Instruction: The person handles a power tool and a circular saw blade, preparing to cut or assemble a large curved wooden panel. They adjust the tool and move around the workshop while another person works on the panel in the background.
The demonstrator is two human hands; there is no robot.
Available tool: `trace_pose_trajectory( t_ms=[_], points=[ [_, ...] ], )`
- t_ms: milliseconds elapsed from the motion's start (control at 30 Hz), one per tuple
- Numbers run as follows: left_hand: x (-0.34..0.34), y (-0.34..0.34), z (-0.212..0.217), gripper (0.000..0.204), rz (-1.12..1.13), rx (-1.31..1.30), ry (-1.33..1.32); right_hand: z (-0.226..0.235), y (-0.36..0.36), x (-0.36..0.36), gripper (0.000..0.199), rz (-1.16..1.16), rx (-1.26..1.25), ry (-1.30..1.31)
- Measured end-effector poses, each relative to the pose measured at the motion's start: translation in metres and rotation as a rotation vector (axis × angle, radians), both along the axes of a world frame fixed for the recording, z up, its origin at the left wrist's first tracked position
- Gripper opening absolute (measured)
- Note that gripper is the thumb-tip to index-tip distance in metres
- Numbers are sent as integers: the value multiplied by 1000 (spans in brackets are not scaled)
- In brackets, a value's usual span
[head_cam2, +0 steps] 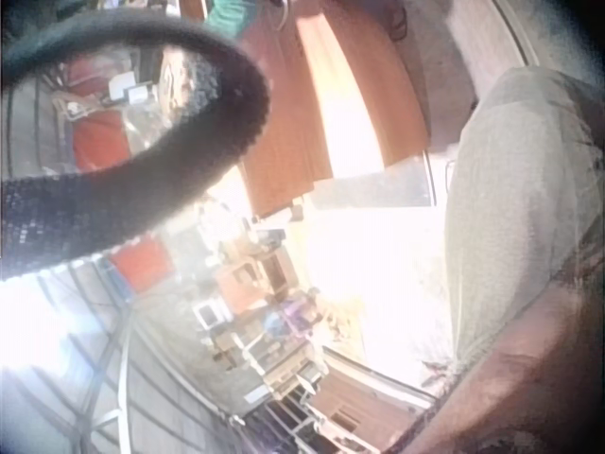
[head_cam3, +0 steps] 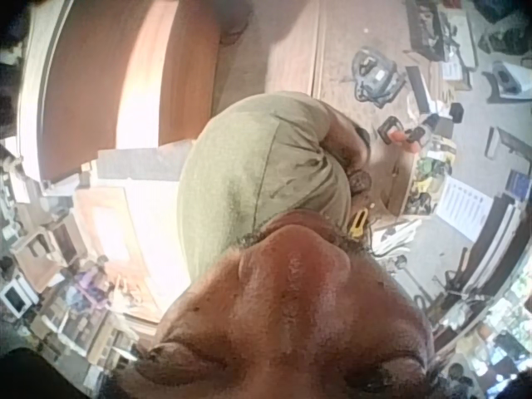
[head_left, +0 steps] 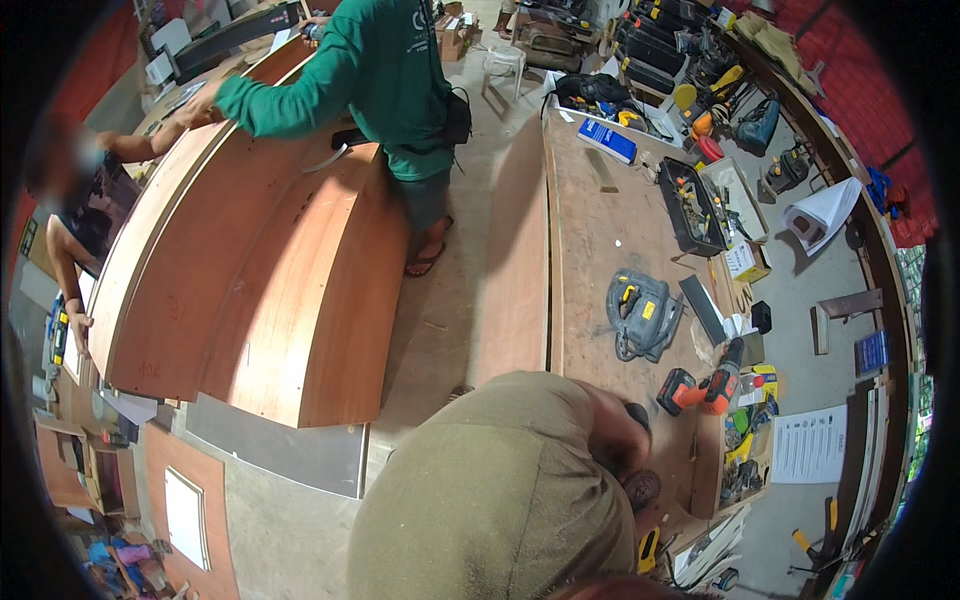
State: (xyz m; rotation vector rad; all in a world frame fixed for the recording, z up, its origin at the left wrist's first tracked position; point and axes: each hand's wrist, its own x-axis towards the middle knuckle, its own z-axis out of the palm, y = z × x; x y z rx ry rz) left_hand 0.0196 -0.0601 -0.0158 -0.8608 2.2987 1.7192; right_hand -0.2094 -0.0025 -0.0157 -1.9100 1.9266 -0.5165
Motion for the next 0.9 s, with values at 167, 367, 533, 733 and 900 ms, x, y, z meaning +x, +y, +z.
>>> trace_pose_trajectory(
  t_ms=[167,367,533,733,900],
  points=[
    [-5,-3,-5,61,6,-4,33,-4,-1,-13,31,49,-3,168],
    [-13,-10,-10,59,-2,-10,69,-8,-2,-29,31,187,-31,500],
    [-19,-2,-12,57,-42,16,95,-2,13,-26,31,243,-18,518],
    [-32,6,-17,55,-96,84,304,23,27,-4,32,111,-30,146],
    [-24,13,-23,54,-49,143,727,34,38,11,32,213,-258,191]
  ],
)
